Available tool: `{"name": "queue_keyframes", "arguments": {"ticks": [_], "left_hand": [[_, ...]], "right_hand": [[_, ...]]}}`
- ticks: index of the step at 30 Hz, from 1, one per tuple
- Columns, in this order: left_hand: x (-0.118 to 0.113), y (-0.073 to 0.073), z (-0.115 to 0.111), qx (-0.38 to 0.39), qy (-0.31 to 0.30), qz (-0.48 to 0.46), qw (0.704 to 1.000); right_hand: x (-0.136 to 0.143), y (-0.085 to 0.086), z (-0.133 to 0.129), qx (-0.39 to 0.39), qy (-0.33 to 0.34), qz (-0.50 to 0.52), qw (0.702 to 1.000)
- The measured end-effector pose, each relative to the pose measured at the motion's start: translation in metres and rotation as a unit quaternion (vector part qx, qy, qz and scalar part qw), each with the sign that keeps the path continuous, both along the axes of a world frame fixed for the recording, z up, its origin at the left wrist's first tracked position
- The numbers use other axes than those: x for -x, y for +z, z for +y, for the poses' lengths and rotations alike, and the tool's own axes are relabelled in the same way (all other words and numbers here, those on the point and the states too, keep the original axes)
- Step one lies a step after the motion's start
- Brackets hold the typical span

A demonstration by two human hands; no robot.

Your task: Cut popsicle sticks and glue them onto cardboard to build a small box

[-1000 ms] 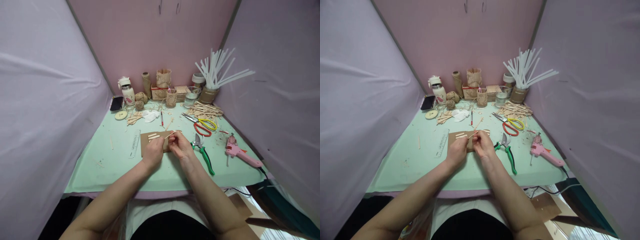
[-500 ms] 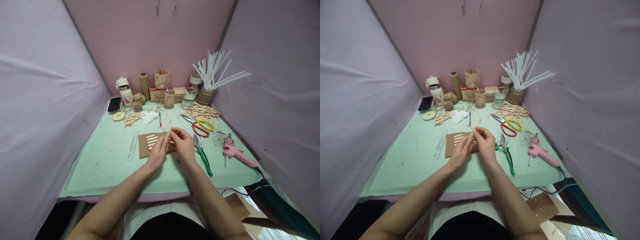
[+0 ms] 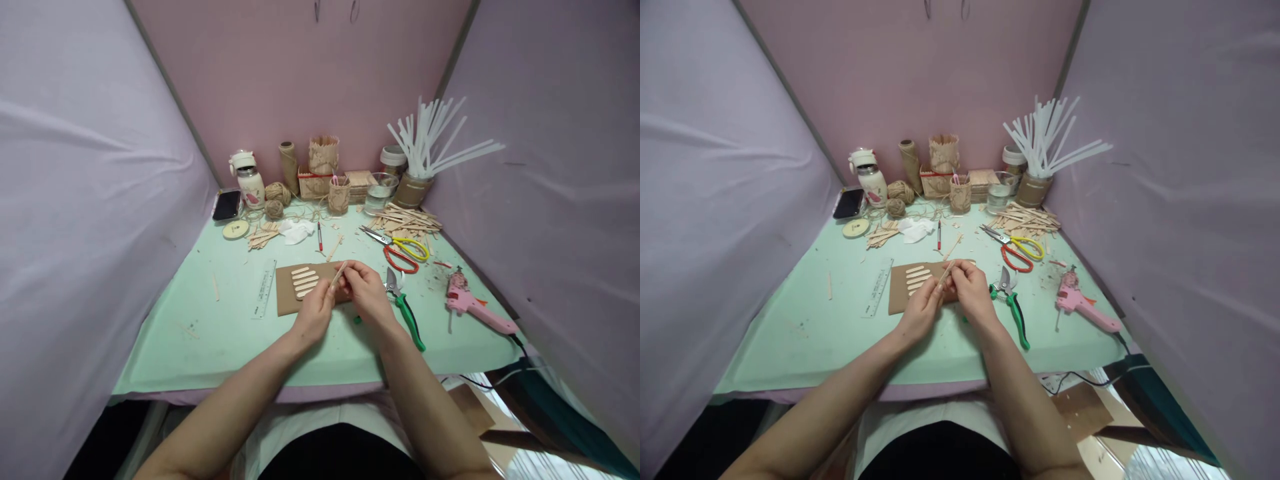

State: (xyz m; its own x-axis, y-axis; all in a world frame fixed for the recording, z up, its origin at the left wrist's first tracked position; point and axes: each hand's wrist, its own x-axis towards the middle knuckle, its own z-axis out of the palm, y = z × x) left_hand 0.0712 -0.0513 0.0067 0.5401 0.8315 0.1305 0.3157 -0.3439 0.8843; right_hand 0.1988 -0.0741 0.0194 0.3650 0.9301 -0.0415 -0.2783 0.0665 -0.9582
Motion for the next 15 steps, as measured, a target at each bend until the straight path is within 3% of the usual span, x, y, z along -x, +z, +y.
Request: {"name": "queue_keyframes", "arguments": {"ticks": [8, 15], "left_hand": [[0.0010, 0.0009, 0.0021, 0.077, 0.002, -0.036, 0.996], [0.0042, -0.0050, 0.0021, -0.091, 0.034, 0.079, 0.992]], "right_hand": [[0.0028, 0.0007, 0.0002, 0.013, -0.018, -0.053, 0.998], [-0.0025, 0.0003, -0.0026, 0.003, -0.041, -0.146, 0.988]]}}
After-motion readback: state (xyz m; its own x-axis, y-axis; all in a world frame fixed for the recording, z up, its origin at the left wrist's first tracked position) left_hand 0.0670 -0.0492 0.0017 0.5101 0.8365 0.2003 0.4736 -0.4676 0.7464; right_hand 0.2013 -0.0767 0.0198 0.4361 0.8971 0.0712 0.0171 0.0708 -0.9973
